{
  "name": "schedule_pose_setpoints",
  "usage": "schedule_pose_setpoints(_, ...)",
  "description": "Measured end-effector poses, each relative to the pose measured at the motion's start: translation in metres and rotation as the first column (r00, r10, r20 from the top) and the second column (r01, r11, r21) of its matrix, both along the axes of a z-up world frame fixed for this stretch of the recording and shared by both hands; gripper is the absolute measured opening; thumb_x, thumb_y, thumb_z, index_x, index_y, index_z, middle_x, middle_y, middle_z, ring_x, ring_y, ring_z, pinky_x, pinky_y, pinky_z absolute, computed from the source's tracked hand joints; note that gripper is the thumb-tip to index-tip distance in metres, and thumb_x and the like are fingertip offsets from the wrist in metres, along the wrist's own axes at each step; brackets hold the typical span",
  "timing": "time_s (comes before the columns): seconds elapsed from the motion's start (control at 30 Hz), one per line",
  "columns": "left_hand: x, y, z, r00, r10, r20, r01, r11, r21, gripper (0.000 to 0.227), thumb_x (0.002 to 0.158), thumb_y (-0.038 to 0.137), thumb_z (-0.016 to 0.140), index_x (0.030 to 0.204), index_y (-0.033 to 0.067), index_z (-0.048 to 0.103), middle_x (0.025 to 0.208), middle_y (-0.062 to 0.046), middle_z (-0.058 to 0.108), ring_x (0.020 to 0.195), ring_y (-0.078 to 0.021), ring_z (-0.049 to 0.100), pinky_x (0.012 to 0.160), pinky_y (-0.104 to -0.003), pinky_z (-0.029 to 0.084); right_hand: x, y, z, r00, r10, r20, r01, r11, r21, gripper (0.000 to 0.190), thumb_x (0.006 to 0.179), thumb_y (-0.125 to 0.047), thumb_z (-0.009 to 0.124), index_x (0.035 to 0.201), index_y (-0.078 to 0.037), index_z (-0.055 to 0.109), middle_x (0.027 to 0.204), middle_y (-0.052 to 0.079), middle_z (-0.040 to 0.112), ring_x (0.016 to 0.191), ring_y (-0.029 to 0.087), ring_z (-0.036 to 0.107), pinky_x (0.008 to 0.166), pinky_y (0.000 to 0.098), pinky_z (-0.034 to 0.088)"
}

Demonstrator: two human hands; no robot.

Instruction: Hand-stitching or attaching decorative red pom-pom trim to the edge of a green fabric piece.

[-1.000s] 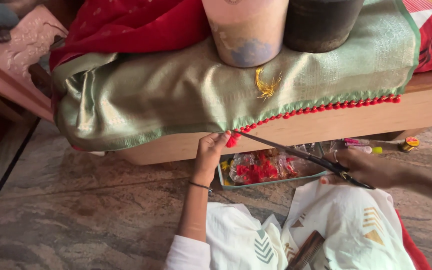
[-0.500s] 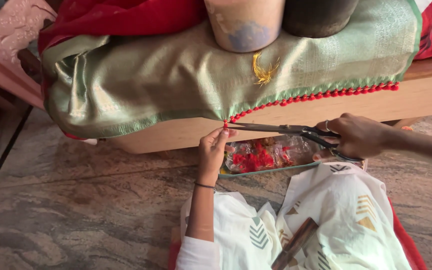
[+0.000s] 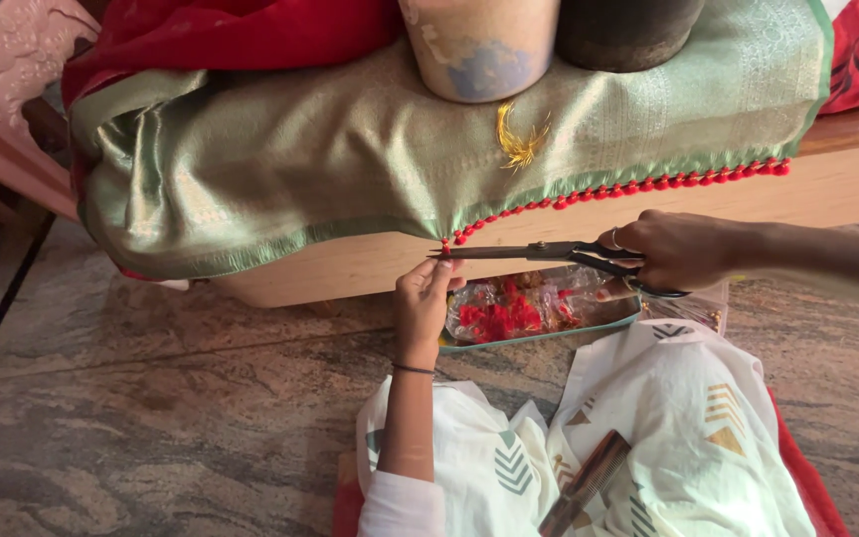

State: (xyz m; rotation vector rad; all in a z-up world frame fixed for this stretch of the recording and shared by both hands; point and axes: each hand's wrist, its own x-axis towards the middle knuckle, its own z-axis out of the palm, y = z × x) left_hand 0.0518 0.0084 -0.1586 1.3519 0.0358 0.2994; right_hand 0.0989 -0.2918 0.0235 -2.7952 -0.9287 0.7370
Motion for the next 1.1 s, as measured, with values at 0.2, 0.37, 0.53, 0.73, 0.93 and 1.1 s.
schedule_pose_setpoints(0.2,0.003,0.002,-0.008,1.0,0.009,0.002,-0.01,1.0,0.022,0.026,0.104,0.012,0.059,0.105,-0.01,0.073,0.097,-0.013,0.078,0.084,-0.0158,0.074,0.081,-0.029,0.06,0.004,-0.002,-0.003,1.0,0.003,-0.021,-0.003,1.0,0.021,0.052,0.083,-0.056,0.076,0.106,-0.01,0.069,0.08,0.021,0.075,0.075,0.039,0.074,0.074,0.0498,0.056)
schedule_pose_setpoints(0.37,-0.003,-0.003,0.014,0.992,0.118,-0.045,-0.103,0.962,0.253,0.026,0.101,0.014,0.059,0.103,-0.0064,0.075,0.093,-0.011,0.08,0.083,-0.0151,0.077,0.079,-0.028,0.06,0.012,-0.006,-0.016,0.998,0.059,-0.029,-0.056,0.994,0.099,0.049,0.081,-0.049,0.077,0.097,-0.004,0.068,0.076,0.021,0.074,0.072,0.039,0.072,0.071,0.0505,0.054)
schedule_pose_setpoints(0.53,-0.004,-0.009,0.032,0.971,0.222,-0.087,-0.163,0.885,0.436,0.028,0.1,0.018,0.059,0.103,-0.0028,0.077,0.089,-0.009,0.081,0.082,-0.0145,0.079,0.073,-0.028,0.059,0.01,0.002,-0.011,0.999,0.034,-0.034,-0.032,0.999,0.033,0.057,0.08,-0.058,0.079,0.098,-0.005,0.068,0.075,0.018,0.074,0.072,0.035,0.073,0.072,0.05,0.054)
schedule_pose_setpoints(0.73,0.009,-0.013,0.008,0.979,0.194,-0.063,-0.183,0.971,0.152,0.024,0.101,0.011,0.061,0.104,-0.0081,0.075,0.091,-0.012,0.079,0.082,-0.0176,0.077,0.078,-0.028,0.061,0.009,-0.009,-0.029,0.998,-0.018,-0.056,0.019,1.0,0.008,0.059,0.08,-0.059,0.079,0.094,-0.003,0.069,0.075,0.019,0.074,0.072,0.038,0.073,0.074,0.051,0.054)
schedule_pose_setpoints(0.93,0.008,-0.006,-0.05,0.989,0.127,-0.07,-0.128,0.992,-0.013,0.021,0.099,0.007,0.061,0.111,-0.0076,0.072,0.096,-0.011,0.078,0.084,-0.0181,0.075,0.081,-0.03,0.061,-0.009,-0.029,-0.081,0.998,-0.037,-0.049,0.042,0.993,0.106,0.048,0.081,-0.053,0.074,0.101,-0.009,0.07,0.074,0.019,0.073,0.075,0.038,0.072,0.069,0.0526,0.053)
schedule_pose_setpoints(1.1,0.01,0.025,-0.119,0.856,-0.071,-0.512,-0.148,0.915,-0.374,0.024,0.098,0.021,0.063,0.111,0.0016,0.069,0.103,-0.01,0.076,0.093,-0.0226,0.074,0.085,-0.037,0.059,-0.056,-0.08,-0.18,0.971,-0.033,-0.236,0.061,0.992,0.113,0.049,0.082,-0.057,0.075,0.103,-0.013,0.07,0.074,0.013,0.071,0.069,0.028,0.073,0.07,0.0435,0.057)
